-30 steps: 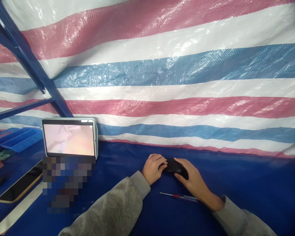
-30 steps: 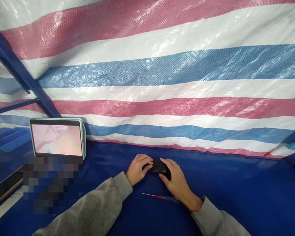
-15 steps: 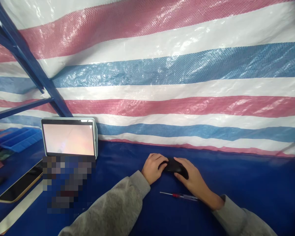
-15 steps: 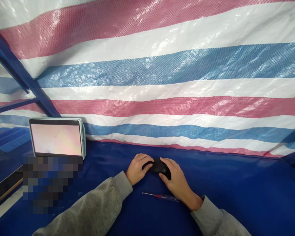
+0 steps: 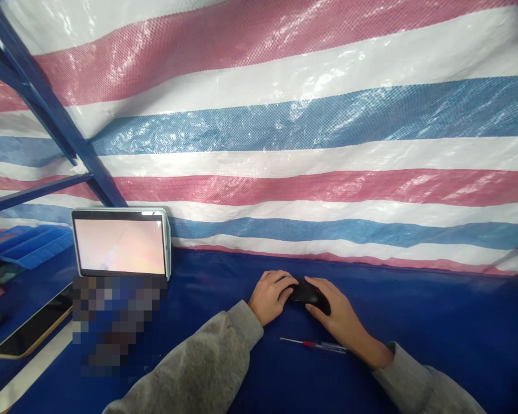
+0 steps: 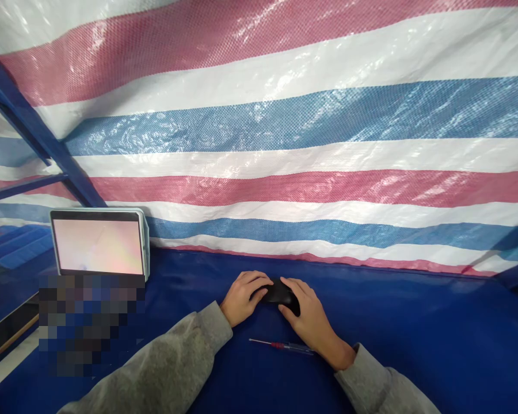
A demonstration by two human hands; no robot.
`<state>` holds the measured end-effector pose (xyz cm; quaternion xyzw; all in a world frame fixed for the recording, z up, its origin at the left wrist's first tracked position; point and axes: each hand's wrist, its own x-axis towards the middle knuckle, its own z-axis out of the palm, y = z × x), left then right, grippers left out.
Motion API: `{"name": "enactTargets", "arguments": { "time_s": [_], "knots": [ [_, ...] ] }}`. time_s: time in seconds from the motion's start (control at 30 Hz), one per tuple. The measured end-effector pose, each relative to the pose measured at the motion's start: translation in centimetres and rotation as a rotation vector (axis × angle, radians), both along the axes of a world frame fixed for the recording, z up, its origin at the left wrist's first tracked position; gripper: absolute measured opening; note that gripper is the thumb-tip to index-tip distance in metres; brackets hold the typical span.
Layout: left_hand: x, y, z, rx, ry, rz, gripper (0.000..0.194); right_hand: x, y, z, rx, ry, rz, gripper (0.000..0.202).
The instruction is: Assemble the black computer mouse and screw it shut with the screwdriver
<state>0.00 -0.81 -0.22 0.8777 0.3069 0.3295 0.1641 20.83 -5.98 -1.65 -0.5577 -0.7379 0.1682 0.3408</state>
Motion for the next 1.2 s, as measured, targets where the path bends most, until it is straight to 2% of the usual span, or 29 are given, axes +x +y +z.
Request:
{"name": "enactTargets", "arguments": {
  "time_s": [0.27,0.5,0.73,0.8,0.93,1.07,1.13,1.2],
  "knots": [
    [-0.1,-0.5,1.0,-0.071,0.118,-0.066,0.049,0.1,0.0,-0.1,0.003,-0.013,0.001,0.048],
    [0.0,-0.5,0.6,0.006,0.108,0.000,0.036,0.1,0.0,-0.2,0.042,0.001,-0.002,0.054],
    [0.0,-0.2,0.7,0.008,0.050,0.147,0.034,0.2,-0.1,0.4,-0.018,0.041,-0.136,0.045],
    [0.0,-0.3,0.8,0.039,0.059,0.125,0.035,0.0,-0.2,0.6,-0.022,0.025,-0.135,0.042],
    [0.0,-0.5,0.8,0.101,0.135,-0.022,0.041,-0.3,-0.2,0.9,-0.010,-0.035,-0.126,0.039],
    [0.0,-0.4,0.7,0.051,0.159,-0.009,0.040,0.5,-0.1,3.1,0.107,-0.147,-0.215,0.030],
    [0.1,-0.3,0.5,0.038,0.161,0.018,0.040,1.1,-0.4,4.9,0.011,-0.239,-0.100,0.025],
    [0.1,-0.1,0.3,0.031,0.169,0.029,0.044,1.3,-1.1,6.4,-0.188,-0.341,0.175,0.014]
  ]
}}
